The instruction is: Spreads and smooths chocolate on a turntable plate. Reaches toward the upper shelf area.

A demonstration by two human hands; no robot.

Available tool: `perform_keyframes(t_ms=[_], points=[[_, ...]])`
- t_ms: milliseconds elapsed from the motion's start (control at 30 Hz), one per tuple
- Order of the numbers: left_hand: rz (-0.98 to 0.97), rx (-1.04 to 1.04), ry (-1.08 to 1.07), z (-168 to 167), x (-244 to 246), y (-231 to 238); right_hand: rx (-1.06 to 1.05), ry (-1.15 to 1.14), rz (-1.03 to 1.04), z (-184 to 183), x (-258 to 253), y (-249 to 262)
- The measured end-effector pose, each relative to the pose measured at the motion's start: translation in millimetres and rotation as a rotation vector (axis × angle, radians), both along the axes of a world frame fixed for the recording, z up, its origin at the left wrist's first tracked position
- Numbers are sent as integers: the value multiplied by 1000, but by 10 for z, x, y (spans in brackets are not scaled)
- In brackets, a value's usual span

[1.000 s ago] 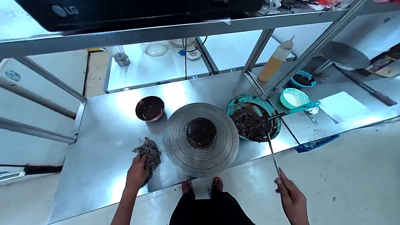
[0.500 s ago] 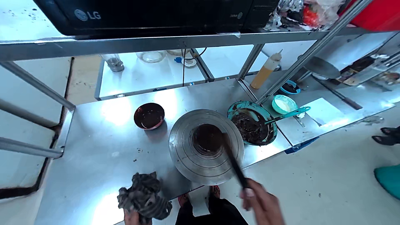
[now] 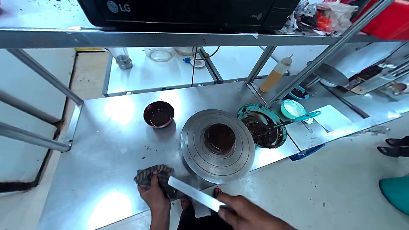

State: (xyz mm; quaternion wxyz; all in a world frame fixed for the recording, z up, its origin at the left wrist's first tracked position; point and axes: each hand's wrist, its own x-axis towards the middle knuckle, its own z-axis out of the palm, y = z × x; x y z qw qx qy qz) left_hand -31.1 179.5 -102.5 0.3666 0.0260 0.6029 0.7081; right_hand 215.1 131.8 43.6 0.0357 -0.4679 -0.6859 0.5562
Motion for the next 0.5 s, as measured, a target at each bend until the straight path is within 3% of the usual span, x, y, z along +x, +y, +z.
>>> perform_keyframes(t_ms=[100, 167, 267, 367, 433, 500], points=[[-287, -147, 68, -164, -120, 85, 186, 83, -40, 365, 569, 200], [-507, -216, 78, 52, -100, -13, 486, -29, 11, 676, 856, 472], [-827, -188, 193, 447, 198, -369, 1054, -355, 243, 1257, 1039, 967], [-1183, -135, -81, 543, 739, -546, 1387, -547, 517, 1737, 895, 1369], [-1208, 7, -245, 460, 1039, -525, 1542, -614, 711, 1910, 716, 1553], [-1015, 107, -354, 460, 1194, -484, 1628, -622, 889, 2002, 518, 1668]])
